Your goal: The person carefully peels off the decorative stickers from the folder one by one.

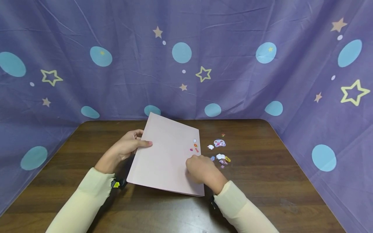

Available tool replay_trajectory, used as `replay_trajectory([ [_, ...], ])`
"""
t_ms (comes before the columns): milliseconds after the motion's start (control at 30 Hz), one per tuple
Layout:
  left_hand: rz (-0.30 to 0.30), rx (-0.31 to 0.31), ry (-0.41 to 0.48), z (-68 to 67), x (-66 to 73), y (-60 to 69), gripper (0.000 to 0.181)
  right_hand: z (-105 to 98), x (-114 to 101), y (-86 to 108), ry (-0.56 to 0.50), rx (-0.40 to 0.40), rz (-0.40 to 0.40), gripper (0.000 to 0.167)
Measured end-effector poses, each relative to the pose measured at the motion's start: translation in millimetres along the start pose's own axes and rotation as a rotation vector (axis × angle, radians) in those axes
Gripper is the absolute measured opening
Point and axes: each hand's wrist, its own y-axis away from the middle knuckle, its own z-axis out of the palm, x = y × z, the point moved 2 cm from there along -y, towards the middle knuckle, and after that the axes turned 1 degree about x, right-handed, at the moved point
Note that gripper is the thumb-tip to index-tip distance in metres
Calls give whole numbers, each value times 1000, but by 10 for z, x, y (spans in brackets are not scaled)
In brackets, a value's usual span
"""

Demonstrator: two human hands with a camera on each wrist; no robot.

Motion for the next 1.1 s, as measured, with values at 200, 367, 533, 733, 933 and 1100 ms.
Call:
replay_trajectory([
  [200,-3,0,3,3,14,16,57,15,49,-21,-42,-28,0,27],
  [367,-6,6,-2,4,25,28,56,-13,106,-24,-77,-38,12,30],
  [533,-6,4,-3,-2,21,24,57,-54,155,-7,-109,-32,16,39],
  [733,-10,8,-1,-6,9,14,56,-82,209,-3,-126,-34,12,41],
  [933,-7,12,-10,-5,10,13,57,-108,266,0,-148,-34,17,41],
  [1100,-4,11,-14,-9,7,5,57,-122,313,0,-131,-39,7,44],
])
